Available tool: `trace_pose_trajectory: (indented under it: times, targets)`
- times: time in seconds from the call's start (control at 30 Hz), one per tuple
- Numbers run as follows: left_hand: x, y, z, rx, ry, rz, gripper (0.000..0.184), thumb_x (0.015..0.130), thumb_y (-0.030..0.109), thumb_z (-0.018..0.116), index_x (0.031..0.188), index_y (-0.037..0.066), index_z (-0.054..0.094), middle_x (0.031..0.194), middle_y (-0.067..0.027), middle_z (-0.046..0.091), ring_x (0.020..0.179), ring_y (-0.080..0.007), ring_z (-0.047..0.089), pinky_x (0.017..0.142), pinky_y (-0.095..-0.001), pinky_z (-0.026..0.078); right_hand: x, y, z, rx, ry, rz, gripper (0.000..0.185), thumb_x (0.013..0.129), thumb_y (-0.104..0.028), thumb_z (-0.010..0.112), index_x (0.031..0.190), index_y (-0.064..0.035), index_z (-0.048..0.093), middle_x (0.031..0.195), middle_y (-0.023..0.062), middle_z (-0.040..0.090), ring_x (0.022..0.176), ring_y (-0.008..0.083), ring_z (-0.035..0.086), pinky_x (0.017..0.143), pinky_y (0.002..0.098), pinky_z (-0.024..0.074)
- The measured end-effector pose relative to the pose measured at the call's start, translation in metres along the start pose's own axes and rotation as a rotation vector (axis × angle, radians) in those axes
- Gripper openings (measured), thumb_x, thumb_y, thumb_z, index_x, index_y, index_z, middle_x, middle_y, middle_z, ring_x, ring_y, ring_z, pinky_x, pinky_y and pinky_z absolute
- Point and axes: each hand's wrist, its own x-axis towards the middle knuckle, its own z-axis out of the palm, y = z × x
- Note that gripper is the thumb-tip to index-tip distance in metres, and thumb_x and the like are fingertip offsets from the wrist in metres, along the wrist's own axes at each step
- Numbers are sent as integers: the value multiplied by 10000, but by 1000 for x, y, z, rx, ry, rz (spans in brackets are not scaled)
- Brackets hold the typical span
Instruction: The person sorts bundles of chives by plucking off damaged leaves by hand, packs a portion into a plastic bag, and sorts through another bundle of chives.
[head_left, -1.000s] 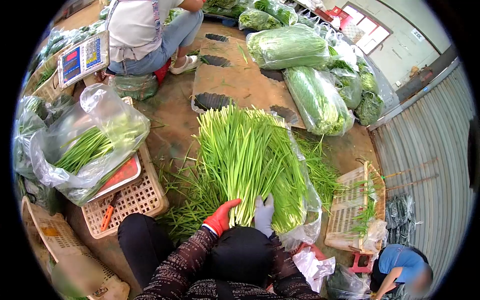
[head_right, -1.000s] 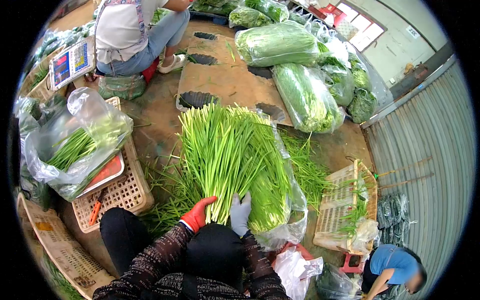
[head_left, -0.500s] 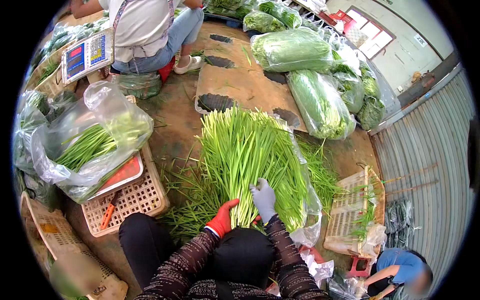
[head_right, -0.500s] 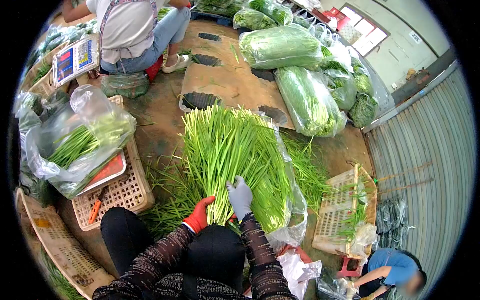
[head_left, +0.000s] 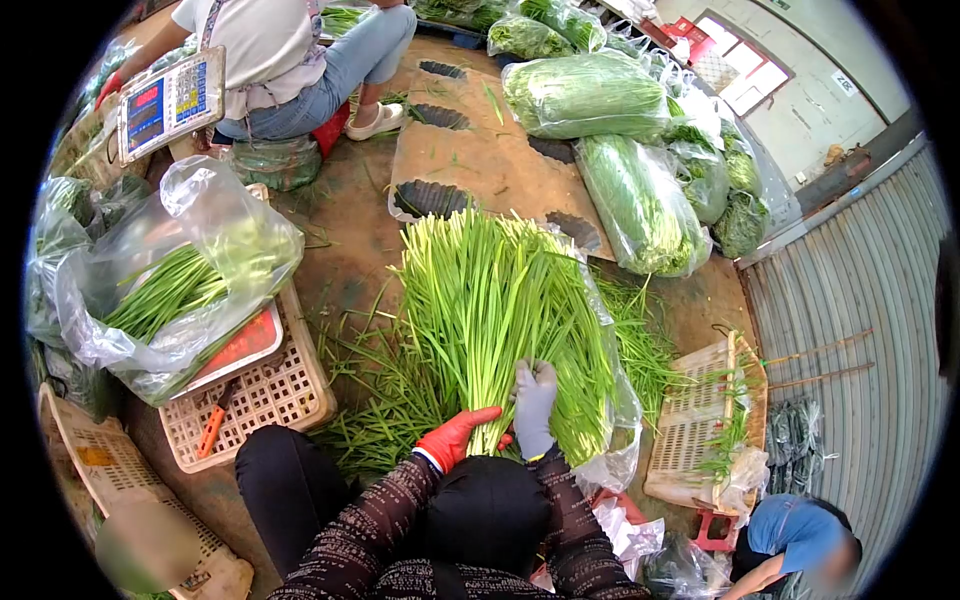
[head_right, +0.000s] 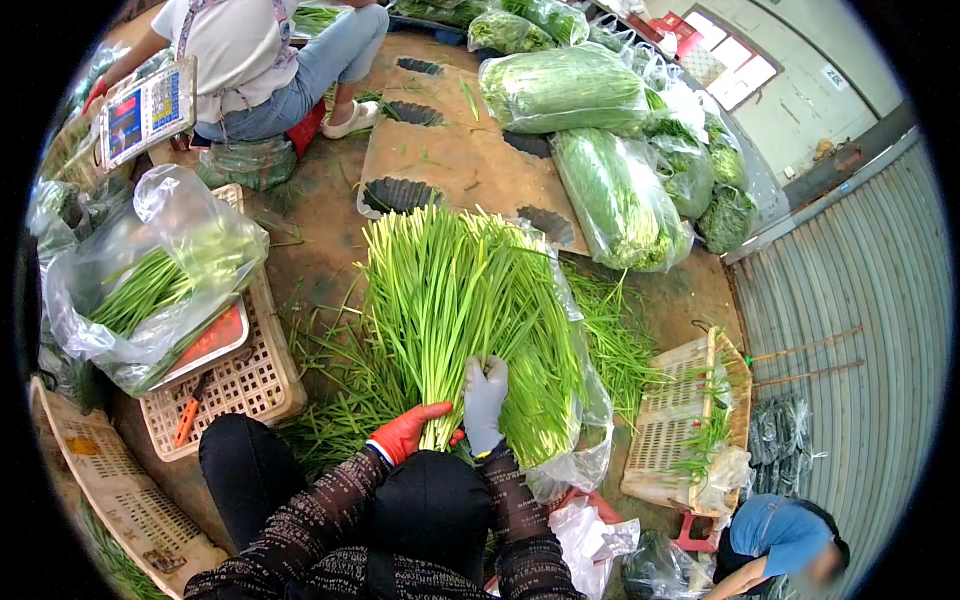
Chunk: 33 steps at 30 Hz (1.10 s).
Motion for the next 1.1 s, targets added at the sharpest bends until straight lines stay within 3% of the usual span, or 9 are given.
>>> trace_pose_trajectory:
  times: [0.2, 0.37, 0.43, 0.57, 0.67, 0.8, 0.87, 1.0, 1.1]
  targets:
    - [-3, 2, 6, 57, 55, 1, 359, 845, 260, 618, 1096, 7, 570, 944, -113, 658, 745, -197, 656, 635, -330, 557, 15, -7, 15, -708, -71, -56, 372, 792, -255, 668, 959, 57, 555, 846, 160, 639, 715, 213, 608, 655, 312, 472]
    - [-6, -3, 10, -48, 22, 38, 359, 840, 251, 624, 1102, 15, 563, 952, -131, 654, 753, -216, 656, 642, -349, 555, 28, 41, 0, -547, 45, -307, 202, 843, -94, 591, 987, 32, 527, 882, 83, 614, 655, 137, 555, 566, 242, 449]
    - [-11, -4, 15, -111, 27, 44, 355, 837, 246, 628, 1101, 18, 561, 952, -135, 652, 748, -221, 655, 639, -356, 554, 11, 20, -1, 24, -16, 81, 122, 863, -92, 554, 942, -7, 515, 875, 55, 594, 573, 92, 500, 480, 207, 407]
    - [-7, 0, 12, 56, 70, 70, 302, 843, 183, 611, 1089, 17, 556, 925, -129, 647, 722, -204, 646, 637, -340, 552, -3, -2, 9, -63, 19, 64, 98, 873, -132, 548, 899, -49, 501, 821, 28, 578, 516, 52, 434, 428, 165, 351]
    - [2, -1, 6, 189, 94, 102, 273, 841, 134, 598, 1081, 10, 555, 872, -125, 647, 688, -187, 640, 626, -317, 551, 6, -10, 12, -121, -36, 148, 206, 860, -217, 587, 850, -27, 509, 770, 52, 581, 527, 101, 474, 455, 220, 384]
    - [8, -3, 0, 281, 133, 151, 313, 826, 99, 601, 1115, 1, 533, 960, -139, 651, 703, -199, 646, 590, -314, 544, 23, 4, 15, -801, 0, -141, 503, 803, -411, 626, 879, 80, 548, 750, 230, 605, 660, 326, 579, 651, 423, 459]
    - [8, -3, -2, 304, 130, 164, 319, 821, 95, 605, 1117, -2, 532, 964, -140, 651, 703, -199, 646, 588, -314, 543, 35, 23, 10, -717, -8, -244, 454, 823, -374, 613, 900, 70, 558, 749, 231, 607, 648, 311, 571, 642, 417, 459]
    - [7, -3, -3, 289, 109, 185, 339, 820, 104, 612, 1131, 2, 526, 952, -136, 647, 723, -206, 650, 596, -318, 544, 17, 14, 6, -106, 21, 76, 172, 841, -161, 601, 884, -14, 524, 698, 42, 544, 621, 122, 509, 542, 273, 403]
    - [2, -3, -1, 176, 80, 160, 353, 829, 148, 621, 1139, 11, 521, 932, -130, 645, 726, -224, 653, 601, -323, 545, -3, 9, 3, 50, 45, -77, 159, 846, -157, 584, 856, -38, 479, 695, 15, 495, 606, 116, 496, 528, 252, 417]
